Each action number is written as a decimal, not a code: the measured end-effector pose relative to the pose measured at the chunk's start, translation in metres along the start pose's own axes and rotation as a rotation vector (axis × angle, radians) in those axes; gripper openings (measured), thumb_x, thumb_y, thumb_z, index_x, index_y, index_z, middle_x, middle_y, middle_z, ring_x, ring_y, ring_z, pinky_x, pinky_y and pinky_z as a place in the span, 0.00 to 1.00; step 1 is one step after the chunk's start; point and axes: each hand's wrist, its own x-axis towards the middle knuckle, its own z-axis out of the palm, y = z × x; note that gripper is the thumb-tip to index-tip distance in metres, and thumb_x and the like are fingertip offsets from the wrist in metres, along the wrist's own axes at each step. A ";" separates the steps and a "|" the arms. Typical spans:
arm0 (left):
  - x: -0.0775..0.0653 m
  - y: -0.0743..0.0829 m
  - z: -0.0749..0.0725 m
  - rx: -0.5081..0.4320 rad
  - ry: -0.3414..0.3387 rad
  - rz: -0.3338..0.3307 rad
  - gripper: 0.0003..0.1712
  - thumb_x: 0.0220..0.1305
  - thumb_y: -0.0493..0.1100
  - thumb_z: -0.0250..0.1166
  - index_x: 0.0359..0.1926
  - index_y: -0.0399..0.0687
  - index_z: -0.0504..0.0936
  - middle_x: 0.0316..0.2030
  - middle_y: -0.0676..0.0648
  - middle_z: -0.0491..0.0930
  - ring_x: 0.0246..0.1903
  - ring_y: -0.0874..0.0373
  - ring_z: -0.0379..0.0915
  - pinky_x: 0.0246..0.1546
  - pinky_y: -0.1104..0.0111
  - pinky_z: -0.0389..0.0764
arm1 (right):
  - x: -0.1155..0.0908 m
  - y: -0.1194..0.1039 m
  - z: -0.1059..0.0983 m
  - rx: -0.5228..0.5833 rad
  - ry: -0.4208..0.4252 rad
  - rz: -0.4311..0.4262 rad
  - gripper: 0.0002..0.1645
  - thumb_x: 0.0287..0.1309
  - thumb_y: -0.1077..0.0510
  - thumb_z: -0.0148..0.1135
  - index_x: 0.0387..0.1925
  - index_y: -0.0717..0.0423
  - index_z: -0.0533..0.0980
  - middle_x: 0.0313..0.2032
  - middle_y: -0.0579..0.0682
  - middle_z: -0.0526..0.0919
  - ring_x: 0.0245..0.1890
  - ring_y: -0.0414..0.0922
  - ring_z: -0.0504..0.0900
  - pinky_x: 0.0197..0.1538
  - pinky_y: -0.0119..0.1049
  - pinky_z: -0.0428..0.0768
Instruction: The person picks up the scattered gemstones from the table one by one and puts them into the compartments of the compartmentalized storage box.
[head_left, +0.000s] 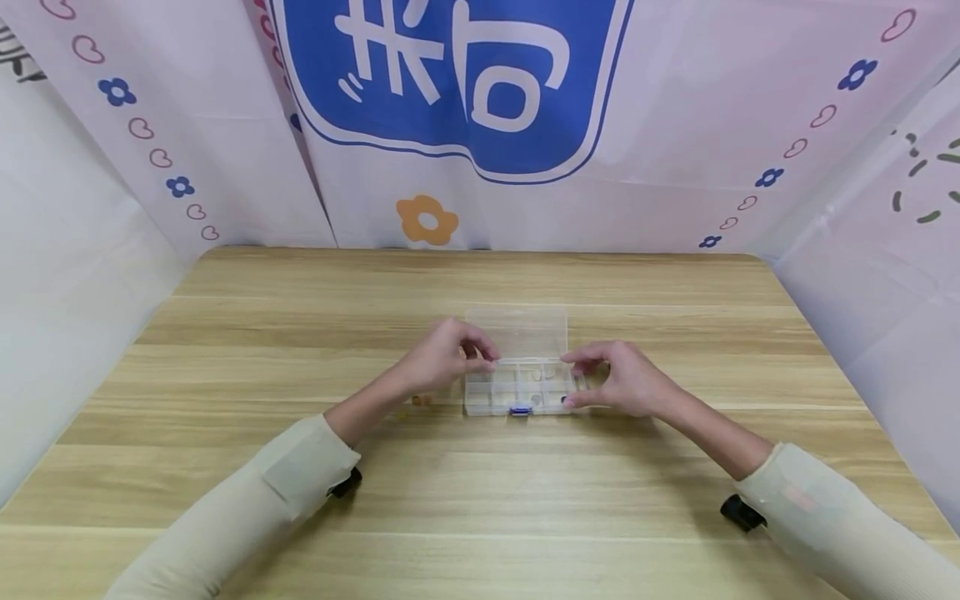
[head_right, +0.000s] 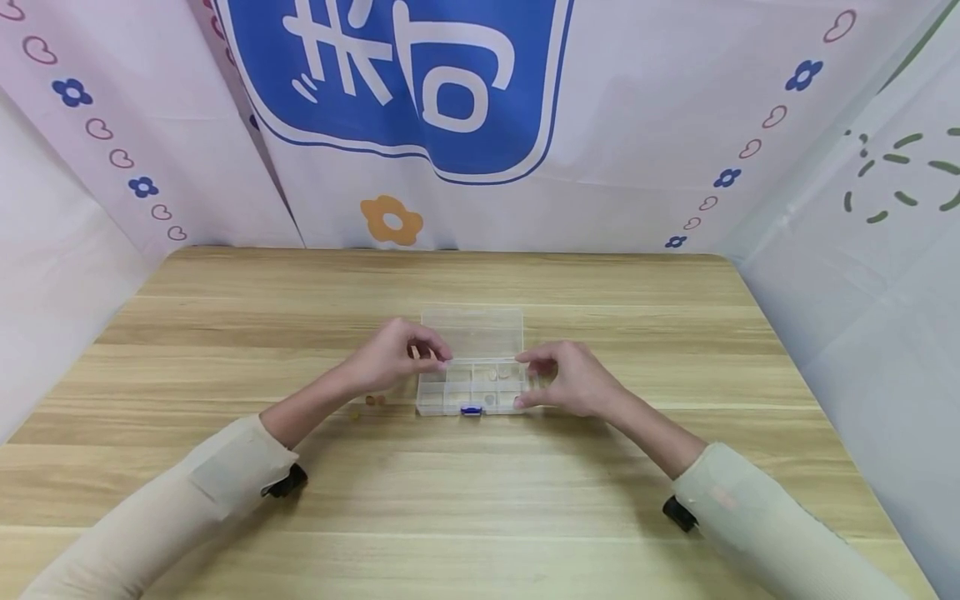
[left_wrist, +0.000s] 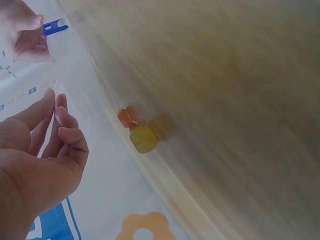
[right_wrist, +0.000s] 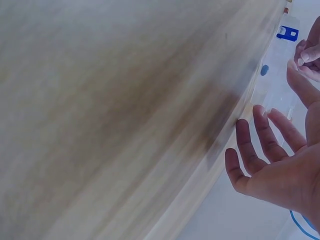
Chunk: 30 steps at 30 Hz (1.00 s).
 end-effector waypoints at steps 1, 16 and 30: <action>0.000 0.000 0.000 0.000 -0.002 0.003 0.03 0.63 0.31 0.73 0.38 0.35 0.89 0.32 0.47 0.87 0.31 0.59 0.76 0.32 0.72 0.76 | 0.000 0.000 0.000 0.000 0.001 0.000 0.37 0.46 0.54 0.85 0.57 0.65 0.82 0.40 0.49 0.86 0.42 0.46 0.81 0.49 0.45 0.81; 0.009 0.000 0.005 0.033 -0.039 0.008 0.03 0.67 0.34 0.71 0.38 0.37 0.90 0.32 0.46 0.88 0.29 0.60 0.76 0.30 0.72 0.76 | 0.001 0.001 0.000 0.003 0.009 -0.005 0.37 0.45 0.54 0.86 0.57 0.65 0.82 0.39 0.49 0.86 0.42 0.47 0.81 0.49 0.45 0.81; 0.012 0.003 0.006 0.049 -0.065 -0.017 0.03 0.67 0.32 0.71 0.40 0.37 0.89 0.34 0.47 0.86 0.28 0.61 0.75 0.30 0.72 0.76 | 0.002 0.002 0.001 0.010 0.013 -0.018 0.38 0.45 0.54 0.86 0.56 0.66 0.82 0.39 0.50 0.87 0.41 0.47 0.81 0.49 0.46 0.82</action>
